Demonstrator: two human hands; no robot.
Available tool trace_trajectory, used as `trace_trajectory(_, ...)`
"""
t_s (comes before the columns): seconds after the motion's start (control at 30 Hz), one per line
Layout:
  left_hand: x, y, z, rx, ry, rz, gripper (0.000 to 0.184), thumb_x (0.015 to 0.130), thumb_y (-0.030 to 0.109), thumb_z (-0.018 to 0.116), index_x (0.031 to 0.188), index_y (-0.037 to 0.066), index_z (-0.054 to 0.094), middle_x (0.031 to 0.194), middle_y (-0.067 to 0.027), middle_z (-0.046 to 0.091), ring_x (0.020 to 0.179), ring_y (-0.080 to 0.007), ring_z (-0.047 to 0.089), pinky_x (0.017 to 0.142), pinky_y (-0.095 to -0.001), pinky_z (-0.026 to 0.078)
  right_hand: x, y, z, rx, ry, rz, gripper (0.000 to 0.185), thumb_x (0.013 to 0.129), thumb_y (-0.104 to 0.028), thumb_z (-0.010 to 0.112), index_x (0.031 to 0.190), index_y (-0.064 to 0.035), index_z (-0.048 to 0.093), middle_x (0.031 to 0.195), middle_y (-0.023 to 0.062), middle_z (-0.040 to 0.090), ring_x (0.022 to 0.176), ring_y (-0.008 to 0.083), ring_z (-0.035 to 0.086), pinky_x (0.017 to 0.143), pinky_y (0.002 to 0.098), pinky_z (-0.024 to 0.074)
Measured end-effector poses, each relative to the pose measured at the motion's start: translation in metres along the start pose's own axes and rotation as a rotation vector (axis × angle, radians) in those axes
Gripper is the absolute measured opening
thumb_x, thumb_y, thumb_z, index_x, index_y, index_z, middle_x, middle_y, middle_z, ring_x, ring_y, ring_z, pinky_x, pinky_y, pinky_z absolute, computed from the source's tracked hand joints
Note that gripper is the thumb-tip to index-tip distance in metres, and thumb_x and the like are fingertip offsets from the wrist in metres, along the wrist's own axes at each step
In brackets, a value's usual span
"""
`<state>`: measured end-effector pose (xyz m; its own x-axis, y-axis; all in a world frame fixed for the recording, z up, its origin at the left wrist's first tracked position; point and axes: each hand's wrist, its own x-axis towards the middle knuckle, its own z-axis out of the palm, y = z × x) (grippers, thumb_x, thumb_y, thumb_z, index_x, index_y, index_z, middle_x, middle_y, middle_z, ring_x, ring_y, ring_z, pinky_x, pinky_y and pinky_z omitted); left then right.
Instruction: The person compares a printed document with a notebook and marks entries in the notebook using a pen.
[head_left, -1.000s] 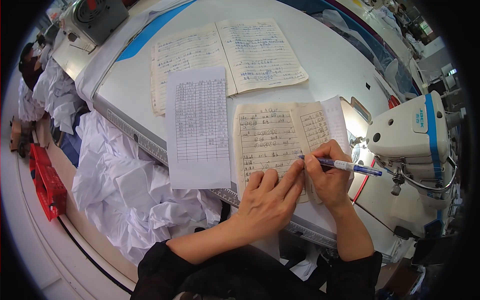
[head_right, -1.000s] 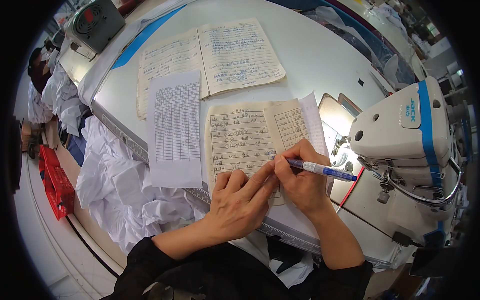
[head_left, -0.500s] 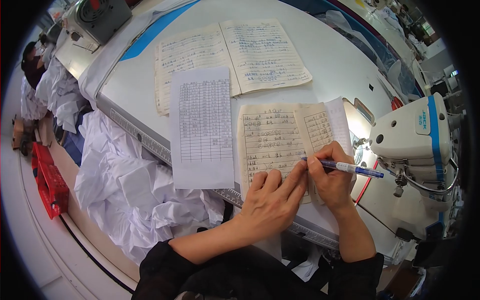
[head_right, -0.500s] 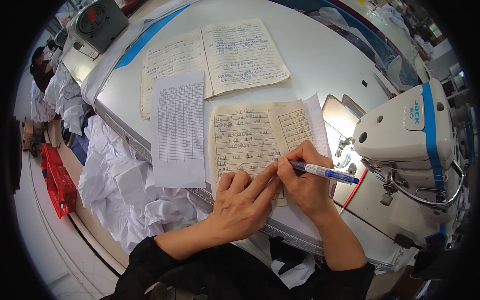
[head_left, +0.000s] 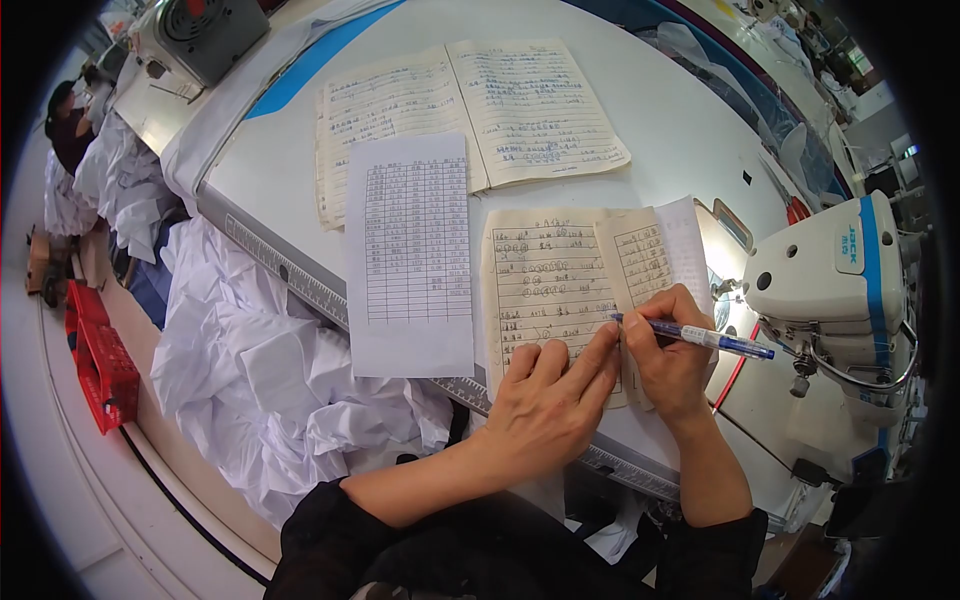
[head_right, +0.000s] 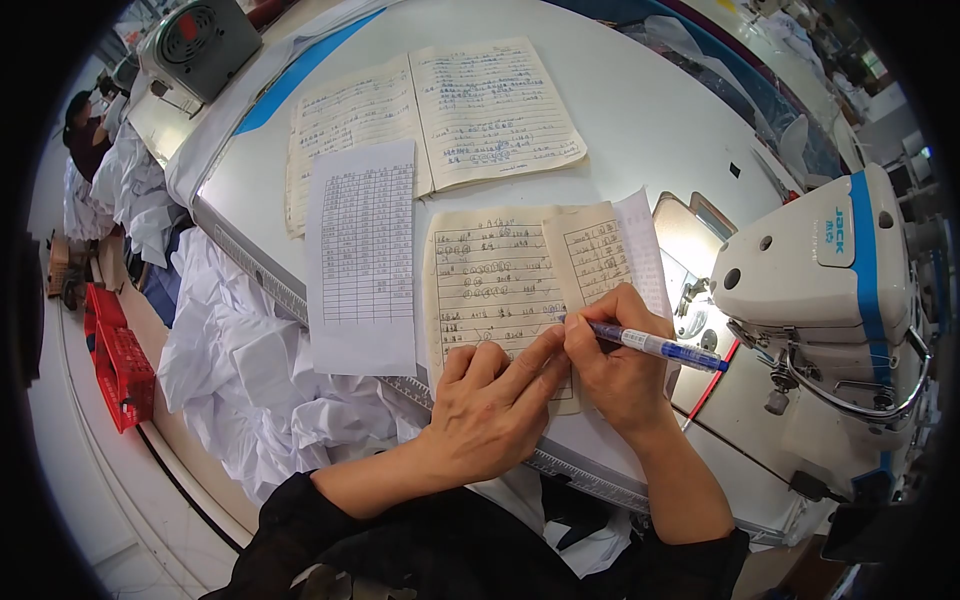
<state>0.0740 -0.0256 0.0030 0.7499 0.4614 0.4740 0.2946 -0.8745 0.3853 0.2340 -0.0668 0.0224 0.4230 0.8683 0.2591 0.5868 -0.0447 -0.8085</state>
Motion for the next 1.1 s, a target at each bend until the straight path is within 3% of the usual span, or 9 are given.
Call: trace_trajectory(1.1, 0.0002, 0.0002, 0.0008, 0.016, 0.014, -0.005, 0.038, 0.073, 0.012, 0.059, 0.108, -0.002, 0.064, 0.123, -0.0109, 0.059, 0.073, -0.0178, 0.046, 0.066, -0.0309, 0.034, 0.0014, -0.0018, -0.0003, 0.015, -0.025, 0.011, 0.017, 0.081, -0.007, 0.067, 0.074, -0.0011, 0.052, 0.059, 0.0060, 0.058, 0.050, 0.0095, 0.054, 0.047, 0.0250, 0.0447)
